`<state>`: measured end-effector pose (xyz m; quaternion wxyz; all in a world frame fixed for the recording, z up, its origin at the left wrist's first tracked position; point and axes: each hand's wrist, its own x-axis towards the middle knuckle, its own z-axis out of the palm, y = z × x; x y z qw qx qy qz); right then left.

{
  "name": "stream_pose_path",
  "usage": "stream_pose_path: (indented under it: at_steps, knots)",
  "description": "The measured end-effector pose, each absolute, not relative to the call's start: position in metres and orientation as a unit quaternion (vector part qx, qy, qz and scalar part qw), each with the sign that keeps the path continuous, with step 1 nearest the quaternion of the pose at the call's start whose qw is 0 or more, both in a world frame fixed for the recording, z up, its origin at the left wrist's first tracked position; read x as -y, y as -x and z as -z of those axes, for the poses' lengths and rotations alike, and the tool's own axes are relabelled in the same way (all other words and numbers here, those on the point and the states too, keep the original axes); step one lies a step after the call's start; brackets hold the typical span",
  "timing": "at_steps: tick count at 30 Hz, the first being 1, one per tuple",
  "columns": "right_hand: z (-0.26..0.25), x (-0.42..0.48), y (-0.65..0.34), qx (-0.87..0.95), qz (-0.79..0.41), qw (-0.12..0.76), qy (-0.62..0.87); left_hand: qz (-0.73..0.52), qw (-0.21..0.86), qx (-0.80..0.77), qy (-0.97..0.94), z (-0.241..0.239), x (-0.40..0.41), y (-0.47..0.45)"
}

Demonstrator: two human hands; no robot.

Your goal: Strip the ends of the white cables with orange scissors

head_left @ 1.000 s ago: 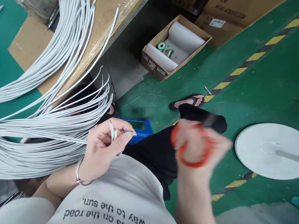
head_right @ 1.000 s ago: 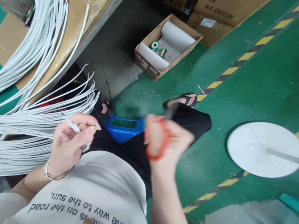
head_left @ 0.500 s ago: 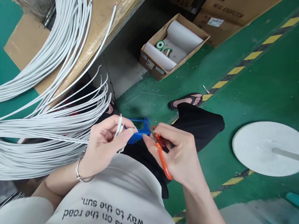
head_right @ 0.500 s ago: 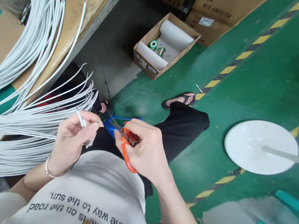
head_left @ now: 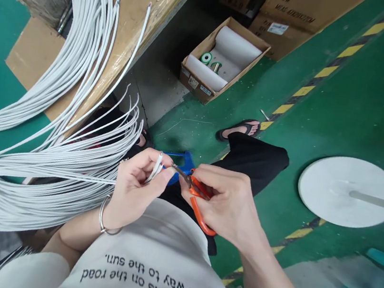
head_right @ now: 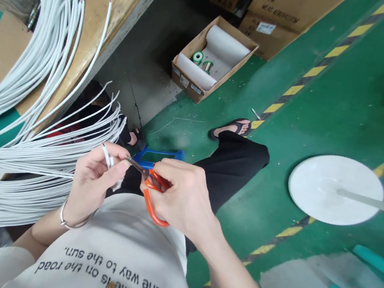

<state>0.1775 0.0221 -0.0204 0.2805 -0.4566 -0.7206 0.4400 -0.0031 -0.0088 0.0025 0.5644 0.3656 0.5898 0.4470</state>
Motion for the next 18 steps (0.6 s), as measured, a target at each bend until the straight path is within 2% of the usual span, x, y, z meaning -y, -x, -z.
stream_pose_path:
  at_steps: [7,12,15,18]
  knots:
    - [0.03,-0.014,-0.168,0.705,-0.391,0.352,0.476,-0.441,0.553,-0.599,-0.377,-0.003,0.01,0.002]
    - [0.034,-0.009,-0.154,0.632,-0.435,0.406,0.496,-0.449,0.55,-0.591,-0.382,-0.005,0.01,0.001]
    - [0.038,-0.022,-0.161,0.52,-0.468,0.496,0.515,-0.452,0.547,-0.588,-0.388,-0.004,0.014,0.005]
    - [0.045,-0.039,-0.183,0.423,-0.427,0.586,0.543,-0.451,0.544,-0.594,-0.384,0.0,0.018,0.01]
